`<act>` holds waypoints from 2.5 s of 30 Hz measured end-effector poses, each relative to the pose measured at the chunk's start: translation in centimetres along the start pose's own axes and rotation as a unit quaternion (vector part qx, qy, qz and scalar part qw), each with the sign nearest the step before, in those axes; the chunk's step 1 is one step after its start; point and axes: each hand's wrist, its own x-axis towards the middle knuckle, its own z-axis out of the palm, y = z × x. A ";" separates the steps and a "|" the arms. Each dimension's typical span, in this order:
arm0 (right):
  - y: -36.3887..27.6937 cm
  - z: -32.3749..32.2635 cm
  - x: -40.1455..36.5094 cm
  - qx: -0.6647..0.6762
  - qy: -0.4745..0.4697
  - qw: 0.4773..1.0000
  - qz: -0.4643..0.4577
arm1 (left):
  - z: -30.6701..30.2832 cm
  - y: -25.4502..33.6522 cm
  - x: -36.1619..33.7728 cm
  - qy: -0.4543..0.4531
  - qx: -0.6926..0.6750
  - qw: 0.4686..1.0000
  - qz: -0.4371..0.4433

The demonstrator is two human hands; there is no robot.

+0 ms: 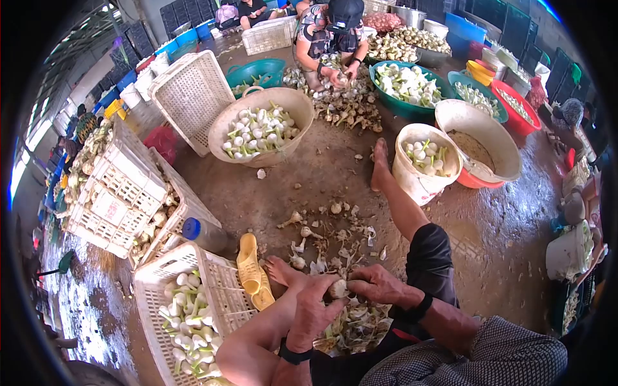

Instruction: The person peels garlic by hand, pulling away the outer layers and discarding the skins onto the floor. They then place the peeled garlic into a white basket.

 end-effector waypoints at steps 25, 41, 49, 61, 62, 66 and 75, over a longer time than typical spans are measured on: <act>0.8 0.7 -0.4 0.062 0.051 0.996 -0.031 | 0.1 0.1 0.1 0.004 -0.010 0.999 -0.048; 11.0 2.5 0.8 -0.274 0.019 0.955 -0.111 | -0.6 0.9 -0.6 0.023 -0.350 0.914 -0.204; 6.7 1.8 -0.3 -0.010 -0.013 1.000 -0.012 | -1.1 1.1 -0.4 0.038 -0.537 0.825 -0.173; 0.3 0.6 -1.7 0.108 -0.023 0.990 -0.085 | -1.1 0.8 -0.5 0.009 -0.554 0.814 -0.176; 0.7 0.4 -1.6 0.111 -0.039 0.990 -0.072 | -1.2 0.8 -0.5 0.009 -0.549 0.816 -0.180; 1.1 0.6 -1.8 0.241 -0.081 0.967 -0.013 | -1.0 0.4 -0.6 0.004 -0.554 0.814 -0.174; -0.6 1.1 -2.3 0.466 -0.168 0.868 -0.011 | -1.1 0.5 -0.6 -0.024 -0.589 0.788 -0.179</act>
